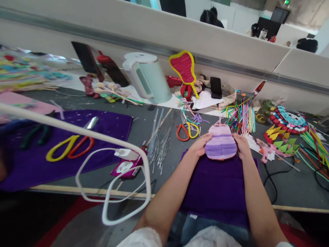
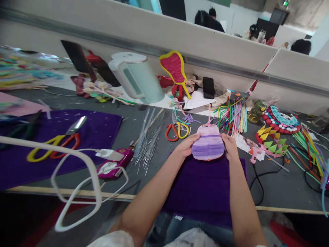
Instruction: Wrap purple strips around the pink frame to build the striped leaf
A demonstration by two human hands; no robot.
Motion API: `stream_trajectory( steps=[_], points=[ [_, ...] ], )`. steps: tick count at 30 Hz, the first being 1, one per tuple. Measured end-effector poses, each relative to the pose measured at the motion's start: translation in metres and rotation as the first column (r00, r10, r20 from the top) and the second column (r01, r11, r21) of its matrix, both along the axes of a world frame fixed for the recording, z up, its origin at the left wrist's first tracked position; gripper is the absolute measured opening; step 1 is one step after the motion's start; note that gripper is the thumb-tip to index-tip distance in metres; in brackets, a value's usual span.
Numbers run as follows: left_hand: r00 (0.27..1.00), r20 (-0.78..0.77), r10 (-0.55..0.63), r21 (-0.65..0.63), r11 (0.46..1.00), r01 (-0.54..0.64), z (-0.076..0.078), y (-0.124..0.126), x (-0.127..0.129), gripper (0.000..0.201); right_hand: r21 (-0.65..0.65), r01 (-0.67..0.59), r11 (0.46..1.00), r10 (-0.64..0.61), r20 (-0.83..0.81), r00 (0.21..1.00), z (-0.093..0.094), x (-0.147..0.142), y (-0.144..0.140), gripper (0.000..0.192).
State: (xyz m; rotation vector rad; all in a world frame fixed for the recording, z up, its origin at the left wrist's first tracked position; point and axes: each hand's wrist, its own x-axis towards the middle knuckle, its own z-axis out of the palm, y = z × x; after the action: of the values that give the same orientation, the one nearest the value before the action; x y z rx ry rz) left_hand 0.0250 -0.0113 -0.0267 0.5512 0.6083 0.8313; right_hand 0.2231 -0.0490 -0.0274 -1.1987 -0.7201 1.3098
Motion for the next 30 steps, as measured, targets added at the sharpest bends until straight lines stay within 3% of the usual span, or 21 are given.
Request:
stream_trajectory(
  steps=[5,10,15,20,27,30],
  points=[
    [0.991,0.019,0.133,0.006,0.991,-0.133,-0.007,0.010,-0.005,0.029,-0.034,-0.059,0.998,0.062,0.092,0.994,0.001,-0.004,-0.002,0.036],
    [0.992,0.048,0.114,0.043,0.992,-0.116,-0.003,0.009,-0.007,0.028,0.001,0.016,1.000,-0.016,0.114,0.993,-0.001,-0.010,0.000,0.034],
    [1.000,0.012,0.011,0.079,0.997,-0.012,-0.001,0.002,-0.005,0.045,0.024,0.089,0.996,-0.091,0.122,0.988,-0.006,-0.008,0.003,0.035],
    [1.000,0.004,0.024,0.073,0.997,-0.024,-0.002,0.002,-0.004,0.045,0.040,0.116,0.992,-0.121,0.194,0.973,-0.007,-0.006,0.004,0.034],
    [0.996,0.079,0.034,0.026,0.999,-0.036,0.003,0.002,-0.011,0.045,0.076,-0.080,0.994,0.071,0.106,0.992,0.007,-0.010,-0.007,0.034],
    [0.985,0.173,0.011,0.021,1.000,-0.015,0.006,-0.004,-0.008,0.044,0.078,-0.061,0.995,0.051,0.115,0.992,0.013,-0.010,-0.010,0.038]
  ],
)
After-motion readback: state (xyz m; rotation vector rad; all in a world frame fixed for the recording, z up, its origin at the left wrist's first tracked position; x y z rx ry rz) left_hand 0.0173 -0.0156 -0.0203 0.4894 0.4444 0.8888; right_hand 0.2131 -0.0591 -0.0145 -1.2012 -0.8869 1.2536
